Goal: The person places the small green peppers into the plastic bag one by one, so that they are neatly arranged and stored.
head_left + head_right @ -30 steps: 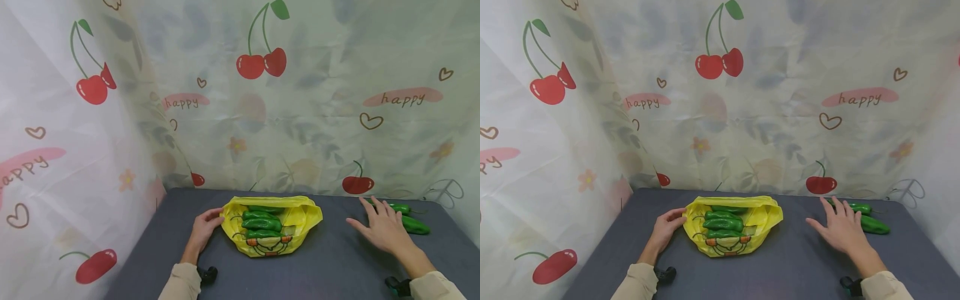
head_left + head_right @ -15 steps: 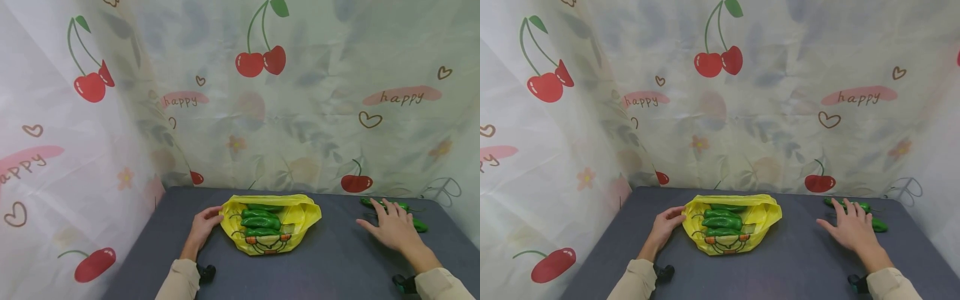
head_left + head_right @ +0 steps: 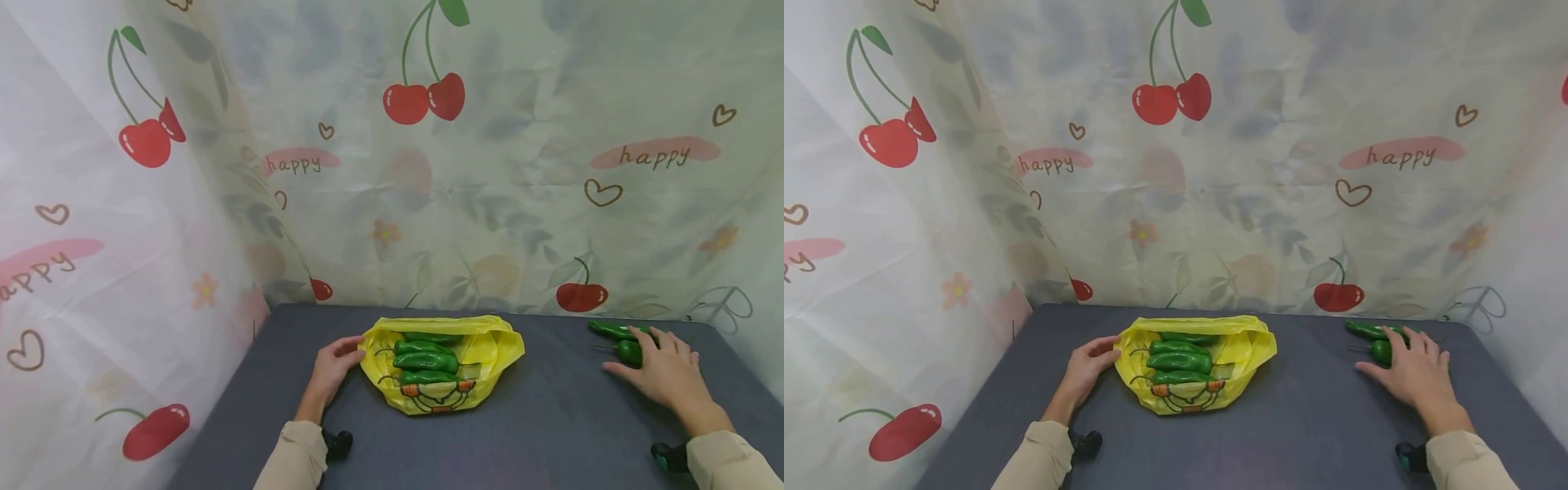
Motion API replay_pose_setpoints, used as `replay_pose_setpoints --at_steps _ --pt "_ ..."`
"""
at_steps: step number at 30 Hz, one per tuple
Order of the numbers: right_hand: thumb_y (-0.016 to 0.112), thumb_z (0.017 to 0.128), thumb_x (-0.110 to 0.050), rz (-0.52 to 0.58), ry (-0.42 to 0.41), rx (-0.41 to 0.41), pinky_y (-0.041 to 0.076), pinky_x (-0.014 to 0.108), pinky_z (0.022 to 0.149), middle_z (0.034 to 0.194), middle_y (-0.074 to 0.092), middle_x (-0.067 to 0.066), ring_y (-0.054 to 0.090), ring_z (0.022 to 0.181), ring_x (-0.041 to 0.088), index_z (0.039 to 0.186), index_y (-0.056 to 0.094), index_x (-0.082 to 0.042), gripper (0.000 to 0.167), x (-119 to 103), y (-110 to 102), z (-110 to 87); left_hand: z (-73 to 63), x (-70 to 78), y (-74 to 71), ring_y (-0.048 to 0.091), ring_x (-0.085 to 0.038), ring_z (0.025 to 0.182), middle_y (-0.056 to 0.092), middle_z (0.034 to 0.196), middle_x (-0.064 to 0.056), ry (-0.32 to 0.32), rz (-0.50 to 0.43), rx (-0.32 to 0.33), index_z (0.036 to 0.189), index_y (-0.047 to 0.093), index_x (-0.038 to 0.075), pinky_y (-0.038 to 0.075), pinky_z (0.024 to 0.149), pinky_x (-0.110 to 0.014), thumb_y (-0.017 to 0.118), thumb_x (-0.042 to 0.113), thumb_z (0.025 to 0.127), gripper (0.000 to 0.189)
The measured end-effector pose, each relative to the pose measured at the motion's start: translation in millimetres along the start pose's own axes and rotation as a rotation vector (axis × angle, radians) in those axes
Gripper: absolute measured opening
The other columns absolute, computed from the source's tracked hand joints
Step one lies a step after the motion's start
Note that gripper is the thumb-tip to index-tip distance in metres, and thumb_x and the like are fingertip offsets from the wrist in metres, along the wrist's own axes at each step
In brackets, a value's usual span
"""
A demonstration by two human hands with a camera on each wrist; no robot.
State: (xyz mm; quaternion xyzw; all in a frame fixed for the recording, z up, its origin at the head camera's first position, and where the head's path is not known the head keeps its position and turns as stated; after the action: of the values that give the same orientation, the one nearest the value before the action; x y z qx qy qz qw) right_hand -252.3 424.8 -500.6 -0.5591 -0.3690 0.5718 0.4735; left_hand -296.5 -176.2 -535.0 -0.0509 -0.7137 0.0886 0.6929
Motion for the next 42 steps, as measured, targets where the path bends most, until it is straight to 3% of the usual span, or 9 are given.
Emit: replay_pose_setpoints --at_steps 6,14,23,36,42 --pt "0.065 0.084 -0.075 0.031 0.097 0.027 0.015 0.084 0.098 0.146 0.02 0.048 0.019 0.125 0.073 0.152 0.03 0.005 0.111 11 2 -1.2 0.2 -0.6 -0.2 0.063 -0.022 0.123 0.069 0.134 -0.008 -0.015 0.015 -0.003 0.128 0.071 0.016 0.055 0.102 -0.039 0.077 0.022 0.092 0.037" --pt "0.059 0.086 -0.078 0.071 0.178 -0.045 0.026 0.077 0.097 0.141 0.013 0.055 0.019 0.121 0.073 0.15 0.022 0.017 0.12 23 4 2.4 0.8 -0.4 1.7 0.064 -0.019 0.12 0.07 0.132 -0.006 -0.016 0.023 0.002 0.126 0.073 0.018 0.055 0.1 -0.035 0.078 0.023 0.091 0.036" --pt "0.064 0.085 -0.075 0.112 0.273 -0.107 0.031 0.076 0.094 0.137 0.015 0.058 0.024 0.116 0.073 0.144 0.022 0.022 0.121 26 4 3.2 0.6 1.7 2.3 0.064 -0.02 0.12 0.07 0.132 -0.008 -0.001 0.018 0.004 0.127 0.072 0.015 0.055 0.1 -0.037 0.077 0.021 0.092 0.037" --pt "0.062 0.086 -0.074 0.151 0.274 -0.144 0.02 0.073 0.103 0.14 0.026 0.05 0.019 0.129 0.066 0.146 0.03 0.019 0.115 25 7 4.1 1.1 0.1 2.7 0.062 -0.027 0.127 0.068 0.135 -0.011 -0.023 0.04 0.026 0.129 0.071 0.011 0.053 0.105 -0.044 0.074 0.016 0.094 0.036" --pt "0.059 0.09 -0.072 0.176 0.252 -0.115 0.02 0.073 0.103 0.139 0.029 0.049 0.02 0.13 0.065 0.143 0.033 0.018 0.108 25 10 1.8 -0.6 2.8 1.0 0.062 -0.025 0.126 0.069 0.134 -0.009 -0.009 0.033 0.017 0.128 0.072 0.013 0.053 0.104 -0.043 0.076 0.019 0.093 0.036"
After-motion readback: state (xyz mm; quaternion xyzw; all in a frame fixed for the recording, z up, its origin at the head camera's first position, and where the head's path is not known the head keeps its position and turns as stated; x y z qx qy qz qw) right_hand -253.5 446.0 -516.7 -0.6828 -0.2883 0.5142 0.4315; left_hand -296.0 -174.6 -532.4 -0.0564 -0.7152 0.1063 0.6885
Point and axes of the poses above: each hand's wrist, its own z-axis towards the middle knuckle, its own y-axis out of the palm, x = y × z, the point moved 1 cm from there along z, towards the middle knuckle
